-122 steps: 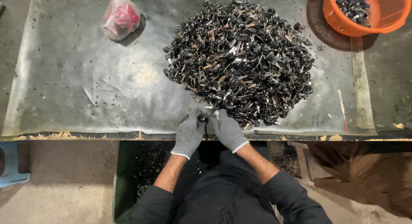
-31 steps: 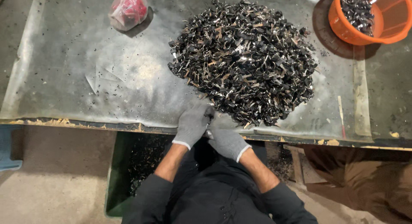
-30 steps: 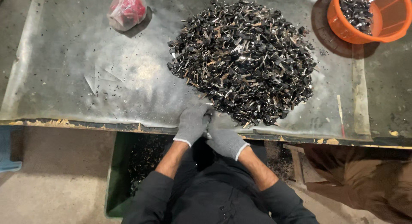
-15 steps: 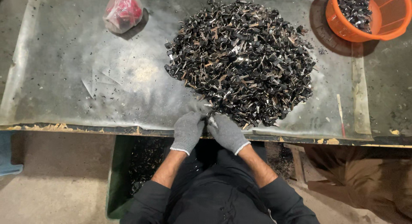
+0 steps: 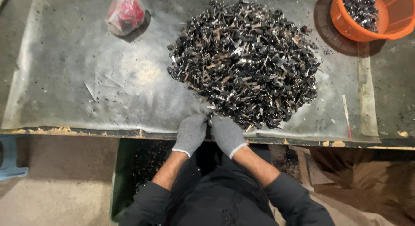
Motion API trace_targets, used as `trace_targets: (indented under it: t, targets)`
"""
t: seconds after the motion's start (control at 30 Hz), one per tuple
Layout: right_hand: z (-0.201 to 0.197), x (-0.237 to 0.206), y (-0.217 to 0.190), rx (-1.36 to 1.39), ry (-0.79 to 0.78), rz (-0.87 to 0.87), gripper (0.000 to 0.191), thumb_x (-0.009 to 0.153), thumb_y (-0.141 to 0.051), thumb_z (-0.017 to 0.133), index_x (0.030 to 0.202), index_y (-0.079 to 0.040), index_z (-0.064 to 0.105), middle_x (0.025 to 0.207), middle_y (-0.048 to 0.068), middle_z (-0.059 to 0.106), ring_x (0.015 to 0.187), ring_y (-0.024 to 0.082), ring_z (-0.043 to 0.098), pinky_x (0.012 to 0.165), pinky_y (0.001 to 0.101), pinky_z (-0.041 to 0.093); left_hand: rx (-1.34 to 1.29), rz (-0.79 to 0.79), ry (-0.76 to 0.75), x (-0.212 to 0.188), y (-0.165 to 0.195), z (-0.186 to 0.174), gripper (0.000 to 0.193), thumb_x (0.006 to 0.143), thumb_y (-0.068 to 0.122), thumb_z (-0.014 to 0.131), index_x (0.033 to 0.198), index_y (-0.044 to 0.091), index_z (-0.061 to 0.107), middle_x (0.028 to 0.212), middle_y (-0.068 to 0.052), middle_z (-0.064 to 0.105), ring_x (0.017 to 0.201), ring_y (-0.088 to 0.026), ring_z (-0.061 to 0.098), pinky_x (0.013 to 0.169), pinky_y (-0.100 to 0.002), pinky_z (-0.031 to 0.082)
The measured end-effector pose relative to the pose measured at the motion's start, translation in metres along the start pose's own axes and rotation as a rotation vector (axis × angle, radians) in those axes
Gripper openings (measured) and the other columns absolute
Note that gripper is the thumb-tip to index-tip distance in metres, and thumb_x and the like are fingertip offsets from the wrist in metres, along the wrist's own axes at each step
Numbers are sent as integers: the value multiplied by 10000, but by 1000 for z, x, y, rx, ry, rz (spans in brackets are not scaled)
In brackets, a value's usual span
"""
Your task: The person, wearing gray gloves, picks small black metal clip-like parts one at a time from a large pile on a metal workbench, briefly handles each piece, and drops selected pieces into a green bin below the table edge. An orange bucket holding more of the same parts sits at the side of the table.
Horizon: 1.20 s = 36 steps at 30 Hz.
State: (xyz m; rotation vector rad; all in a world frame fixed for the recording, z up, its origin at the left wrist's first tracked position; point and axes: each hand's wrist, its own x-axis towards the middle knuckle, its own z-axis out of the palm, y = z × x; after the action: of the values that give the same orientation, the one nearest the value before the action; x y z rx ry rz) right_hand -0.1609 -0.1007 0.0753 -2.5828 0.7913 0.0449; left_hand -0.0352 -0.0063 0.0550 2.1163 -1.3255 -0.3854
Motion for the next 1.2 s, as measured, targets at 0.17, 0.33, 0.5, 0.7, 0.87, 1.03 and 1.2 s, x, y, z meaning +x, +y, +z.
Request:
trace_targets:
  t: [0.17, 0.33, 0.5, 0.7, 0.87, 1.03, 1.2]
  targets:
    - [-13, -4, 8, -31, 25, -72, 169, 991, -199, 566, 1029, -48, 631, 931, 168, 708, 825, 373, 721, 665, 489, 587, 9, -41, -118, 5, 0, -5, 156, 853, 108, 644, 964, 38, 728, 930, -211, 719, 918, -421, 686, 807, -557, 519]
    - [1, -3, 2, -107, -9, 53, 185, 987, -182, 558, 1081, -28, 600, 980, 179, 697, 832, 362, 736, 665, 457, 599, 56, -37, -161, 12, -2, -1, 161, 853, 126, 662, 974, 40, 723, 939, -217, 712, 928, -426, 678, 816, -559, 514]
    - [-1, 11, 12, 48, -71, 41, 215, 964, -148, 580, 1092, 17, 631, 1033, 266, 706, 950, 438, 708, 824, 508, 579, -10, -18, -42, 2, 3, 5, 179, 860, 122, 658, 1005, 46, 729, 959, -193, 716, 936, -412, 683, 828, -539, 523]
    - [-13, 13, 28, 372, -297, -158, 266, 946, -192, 567, 1000, 27, 709, 933, 268, 737, 915, 435, 724, 883, 507, 571, -10, -60, -36, -4, 5, 1, 206, 840, 157, 687, 1012, 58, 740, 957, -190, 711, 937, -405, 679, 826, -529, 521]
    - [-6, 2, 15, 261, -111, 162, 327, 993, -272, 566, 1147, 16, 595, 962, 289, 706, 935, 475, 677, 831, 560, 539, 4, -13, 41, -12, 4, 5, 161, 854, 131, 662, 983, 52, 719, 919, -192, 700, 898, -408, 673, 802, -528, 518]
    - [-5, -3, 5, 164, -1, 69, 291, 931, -227, 581, 1124, -11, 617, 1024, 240, 713, 962, 425, 696, 806, 546, 556, -9, 131, 139, -10, 6, 9, 155, 849, 70, 617, 976, 27, 695, 928, -200, 690, 879, -412, 668, 788, -521, 525]
    - [-14, 5, 6, 96, -199, 225, 278, 1006, -247, 549, 1154, -19, 608, 1071, 233, 698, 975, 413, 716, 824, 515, 584, 54, 121, 85, -8, 6, 10, 110, 870, 67, 622, 957, 24, 673, 918, -196, 686, 893, -413, 670, 782, -527, 529]
